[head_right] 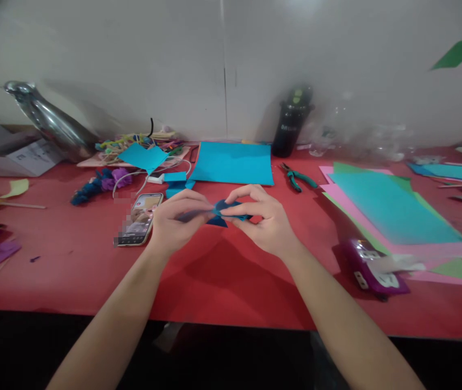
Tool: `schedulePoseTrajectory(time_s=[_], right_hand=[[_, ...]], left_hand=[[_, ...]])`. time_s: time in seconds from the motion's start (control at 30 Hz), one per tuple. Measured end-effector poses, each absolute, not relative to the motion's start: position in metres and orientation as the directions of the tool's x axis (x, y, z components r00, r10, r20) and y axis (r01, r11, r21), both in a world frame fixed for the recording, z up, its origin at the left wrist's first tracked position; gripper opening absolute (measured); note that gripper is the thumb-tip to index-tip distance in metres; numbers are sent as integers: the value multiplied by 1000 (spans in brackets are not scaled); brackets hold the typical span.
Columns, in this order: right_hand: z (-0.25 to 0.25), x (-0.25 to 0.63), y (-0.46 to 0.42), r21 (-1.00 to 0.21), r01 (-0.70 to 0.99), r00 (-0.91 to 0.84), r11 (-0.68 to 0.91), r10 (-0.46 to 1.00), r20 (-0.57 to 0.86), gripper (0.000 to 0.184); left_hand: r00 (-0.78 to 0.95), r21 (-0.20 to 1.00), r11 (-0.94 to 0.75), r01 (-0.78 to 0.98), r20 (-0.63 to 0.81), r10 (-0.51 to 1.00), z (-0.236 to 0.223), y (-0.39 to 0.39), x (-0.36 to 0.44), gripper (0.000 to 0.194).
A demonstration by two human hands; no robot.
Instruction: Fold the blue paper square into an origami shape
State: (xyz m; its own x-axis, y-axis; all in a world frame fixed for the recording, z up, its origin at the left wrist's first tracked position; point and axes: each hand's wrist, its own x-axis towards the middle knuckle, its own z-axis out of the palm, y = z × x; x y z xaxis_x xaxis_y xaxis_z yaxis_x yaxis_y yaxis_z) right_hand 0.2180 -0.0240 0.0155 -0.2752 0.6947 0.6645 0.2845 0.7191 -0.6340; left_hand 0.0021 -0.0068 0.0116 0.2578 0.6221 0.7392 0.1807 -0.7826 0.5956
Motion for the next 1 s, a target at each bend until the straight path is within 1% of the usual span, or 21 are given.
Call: schedulePoseTrajectory(time_s=[0.13,0.27,0.37,0.47,0.6,0.73,0.83,0.9,0.93,1.0], right_hand=[[18,217,-25,-553,314,-290,772,633,718,25],[18,217,-24,-523,315,-297,792,605,738,27],[17,217,-24,-537,315,-286,783,618,733,26],[18,216,-25,-583,308,-258,752,655,710,23],[19,215,-27,-638,253,-207,727,685,699,20],[21,216,-28,-633,260,-204,729,683,702,20],[21,219,-28,-593,298,-223,748,658,719,21],[21,220,-27,-534,342,-241,773,622,745,23],[21,221,-26,-495,371,-254,786,599,760,23],[19,222,-24,-411,430,-277,804,551,787,24]], left_hand=[[249,567,-800,197,760,600,12,-8,1,13],[249,551,-802,230,763,596,13,-8,0,10],[256,562,-793,234,752,608,13,-8,0,10],[257,571,-788,229,745,615,13,-8,0,10],[236,564,-799,209,764,601,15,-10,1,10],[222,538,-819,199,789,573,18,-11,1,12],[226,528,-823,209,793,566,18,-11,0,13],[225,509,-830,229,802,554,16,-10,-1,13],[227,484,-838,252,813,537,15,-9,-1,13],[236,389,-860,330,848,475,13,-7,-2,15]])
